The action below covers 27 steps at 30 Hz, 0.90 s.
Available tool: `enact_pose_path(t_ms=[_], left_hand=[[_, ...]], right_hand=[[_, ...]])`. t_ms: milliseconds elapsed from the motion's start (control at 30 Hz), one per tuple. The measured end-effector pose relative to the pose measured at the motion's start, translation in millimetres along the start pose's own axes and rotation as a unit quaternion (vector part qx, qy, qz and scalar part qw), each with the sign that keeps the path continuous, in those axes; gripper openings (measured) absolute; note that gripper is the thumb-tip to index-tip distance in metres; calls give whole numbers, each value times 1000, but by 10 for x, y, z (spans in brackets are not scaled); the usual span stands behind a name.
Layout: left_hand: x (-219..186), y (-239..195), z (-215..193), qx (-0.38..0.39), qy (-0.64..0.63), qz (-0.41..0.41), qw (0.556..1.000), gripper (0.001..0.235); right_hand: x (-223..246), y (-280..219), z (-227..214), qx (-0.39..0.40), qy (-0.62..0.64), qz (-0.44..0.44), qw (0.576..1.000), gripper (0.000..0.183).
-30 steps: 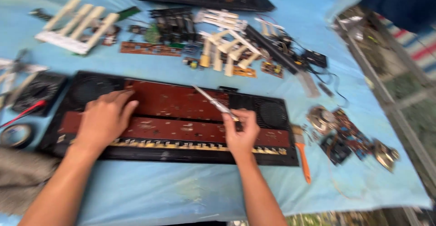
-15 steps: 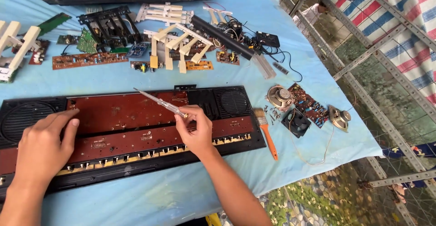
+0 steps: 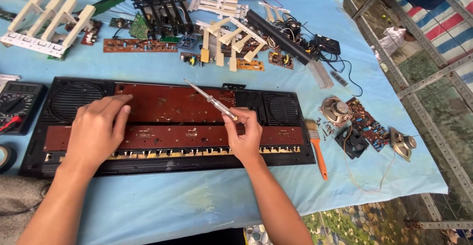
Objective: The person uses a screwdriver to tighten screws on the circuit board of a disassembled electronic device, likely a keyboard or synthesizer. The hands manipulate the tool and the device components on a table covered with a blue cloth.
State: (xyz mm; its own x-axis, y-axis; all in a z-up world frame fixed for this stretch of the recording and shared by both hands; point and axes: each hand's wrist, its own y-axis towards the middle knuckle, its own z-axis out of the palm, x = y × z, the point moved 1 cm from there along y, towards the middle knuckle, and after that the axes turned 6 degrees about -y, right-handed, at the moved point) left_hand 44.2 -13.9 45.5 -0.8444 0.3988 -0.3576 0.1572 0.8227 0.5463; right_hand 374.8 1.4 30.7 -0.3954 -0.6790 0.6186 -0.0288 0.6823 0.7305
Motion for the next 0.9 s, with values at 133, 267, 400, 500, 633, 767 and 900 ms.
enact_pose_path(t_ms=[133, 267, 400, 500, 633, 767, 900], left_hand=[[-34, -3, -5, 13, -14, -9, 1000, 32], [-74, 18, -22, 7, -16, -11, 1000, 31], [-171, -4, -42, -11, -4, 8, 1000, 26], [-222, -5, -59, -22, 7, 25, 999, 23], [-313, 16, -61, 6, -17, 52, 998, 23], [-312, 9, -40, 54, -69, 91, 992, 31], [-339, 2, -26, 103, -59, 122, 985, 39]], right_hand=[[23, 1, -10, 3, -1, 2, 1000, 19], [-1, 36, -78, -9, -17, 8, 1000, 20], [-40, 125, -271, -78, -81, 0, 994, 22], [-98, 221, -427, -114, -99, -45, 988, 20], [-139, 296, -543, -130, -108, -82, 982, 24], [108, 300, -482, -120, -129, -31, 984, 29], [88, 338, -533, -132, -186, -15, 974, 17]])
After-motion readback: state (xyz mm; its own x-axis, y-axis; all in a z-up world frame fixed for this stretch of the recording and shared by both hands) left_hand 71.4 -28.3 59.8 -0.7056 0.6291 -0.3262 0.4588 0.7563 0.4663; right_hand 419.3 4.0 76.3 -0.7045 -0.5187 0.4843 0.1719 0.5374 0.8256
